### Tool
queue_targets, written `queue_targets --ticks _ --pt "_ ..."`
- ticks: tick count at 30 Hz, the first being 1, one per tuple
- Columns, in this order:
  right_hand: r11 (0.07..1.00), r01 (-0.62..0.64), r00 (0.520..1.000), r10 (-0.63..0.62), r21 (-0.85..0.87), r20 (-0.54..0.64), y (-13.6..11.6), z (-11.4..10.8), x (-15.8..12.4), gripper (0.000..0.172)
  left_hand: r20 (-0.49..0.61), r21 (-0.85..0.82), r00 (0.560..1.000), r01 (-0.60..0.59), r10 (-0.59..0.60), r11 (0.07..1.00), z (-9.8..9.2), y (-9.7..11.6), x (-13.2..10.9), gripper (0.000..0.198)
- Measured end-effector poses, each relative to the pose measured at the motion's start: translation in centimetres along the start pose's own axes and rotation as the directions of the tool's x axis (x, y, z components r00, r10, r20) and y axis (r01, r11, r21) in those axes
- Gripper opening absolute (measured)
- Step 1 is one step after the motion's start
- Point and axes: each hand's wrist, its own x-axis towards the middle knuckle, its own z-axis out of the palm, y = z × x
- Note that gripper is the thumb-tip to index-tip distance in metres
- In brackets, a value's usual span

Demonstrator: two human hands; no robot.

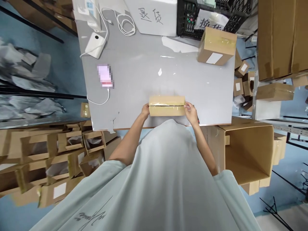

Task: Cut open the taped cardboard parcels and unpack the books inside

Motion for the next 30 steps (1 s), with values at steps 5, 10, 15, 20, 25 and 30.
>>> queue_targets --ticks 5,10,15,20,25,30 --pt "0.996 0.08 0.996 -0.081 -0.032 -0.041 -0.4 0.2 -0.3 0.048 -0.063 0.076 0.992 -0.108 0.113 0.991 -2.6 0.9 -2.6 0.025" --pt "0.961 0.182 0.976 -0.202 -0.207 -0.078 -0.8 -0.4 1.3 0.04 0.036 0.27 0.968 -0.247 0.247 0.931 -2.7 1.9 -6.2 0.049" --pt "0.878 0.305 0.939 -0.341 -0.368 -0.036 -1.2 -1.2 3.4 0.034 0.06 0.407 0.973 -0.229 0.224 0.884 -2.1 2.9 -8.1 0.061" --pt "0.834 0.379 0.913 -0.408 -0.401 0.014 -1.9 -1.8 7.1 0.041 0.268 0.53 0.864 -0.502 0.427 0.684 -3.4 3.3 -9.9 0.016" --pt "0.917 0.263 0.963 -0.27 -0.299 0.02 -2.7 -0.2 12.4 0.036 0.405 0.557 0.775 -0.629 0.484 0.542 -4.6 2.7 -11.5 0.019" --pt "0.962 0.007 1.0 -0.005 -0.273 0.007 -2.1 2.1 15.1 0.029 0.437 0.627 0.782 -0.619 0.444 0.472 -4.5 1.3 -12.3 0.026"
